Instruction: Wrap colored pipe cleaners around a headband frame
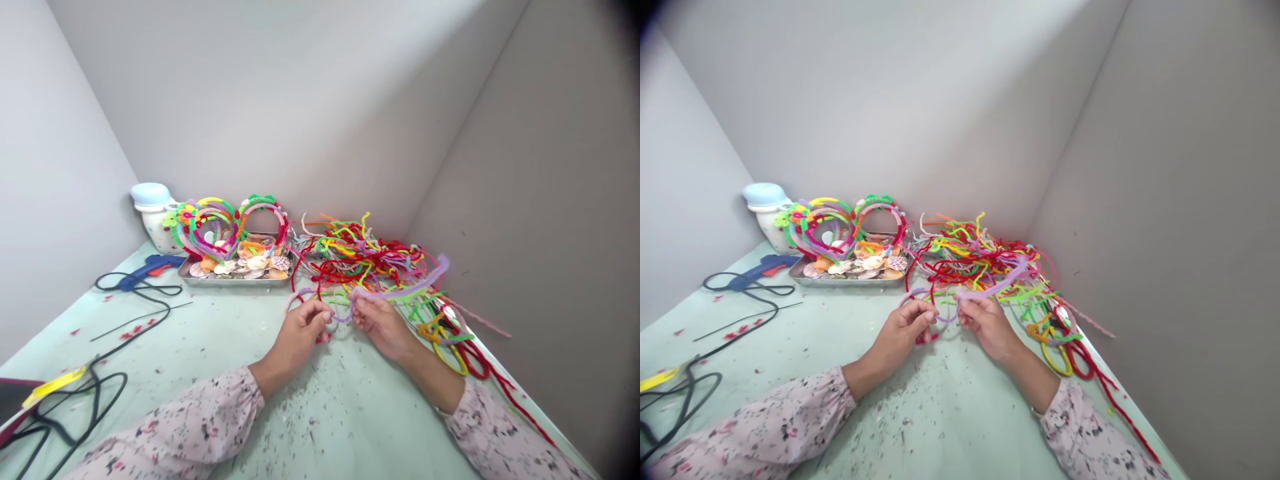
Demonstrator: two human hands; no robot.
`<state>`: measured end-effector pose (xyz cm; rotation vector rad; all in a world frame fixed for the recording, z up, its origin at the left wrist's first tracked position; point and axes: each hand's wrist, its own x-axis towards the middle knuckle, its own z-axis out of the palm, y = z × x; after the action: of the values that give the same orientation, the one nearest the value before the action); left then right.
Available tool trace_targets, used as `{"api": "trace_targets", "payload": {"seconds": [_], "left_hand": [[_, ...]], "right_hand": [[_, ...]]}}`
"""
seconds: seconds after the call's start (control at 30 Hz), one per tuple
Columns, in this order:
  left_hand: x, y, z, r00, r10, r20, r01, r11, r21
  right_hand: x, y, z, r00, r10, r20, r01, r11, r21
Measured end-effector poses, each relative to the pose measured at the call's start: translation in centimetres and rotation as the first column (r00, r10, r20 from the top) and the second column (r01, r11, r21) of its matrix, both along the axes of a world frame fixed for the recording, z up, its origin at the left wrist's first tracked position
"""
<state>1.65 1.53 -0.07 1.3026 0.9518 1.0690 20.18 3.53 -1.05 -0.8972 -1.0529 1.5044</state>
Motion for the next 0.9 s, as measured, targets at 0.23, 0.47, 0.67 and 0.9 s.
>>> {"api": "trace_targets", "payload": {"seconds": [0.23, 0.47, 0.67, 0.9], "left_hand": [[0.0, 0.0, 0.8, 0.992, 0.082, 0.096, -0.081, 0.997, -0.011], [0.1, -0.1, -0.3, 1.0, 0.019, -0.015, -0.019, 0.999, 0.047], [0.1, -0.3, -0.9, 0.988, -0.041, -0.152, 0.061, 0.989, 0.135], [-0.1, -0.5, -0.8, 0.962, -0.083, -0.259, 0.123, 0.982, 0.144]], "right_hand": [[0.1, -0.1, -0.3, 0.99, 0.107, 0.091, -0.109, 0.994, 0.015], [0.0, -0.4, -0.5, 0.975, 0.176, 0.136, -0.181, 0.983, 0.023], [-0.2, -0.3, -0.3, 0.987, 0.08, 0.142, -0.086, 0.996, 0.033], [-0.2, -0.2, -0.3, 0.986, 0.095, 0.135, -0.1, 0.995, 0.03]]}}
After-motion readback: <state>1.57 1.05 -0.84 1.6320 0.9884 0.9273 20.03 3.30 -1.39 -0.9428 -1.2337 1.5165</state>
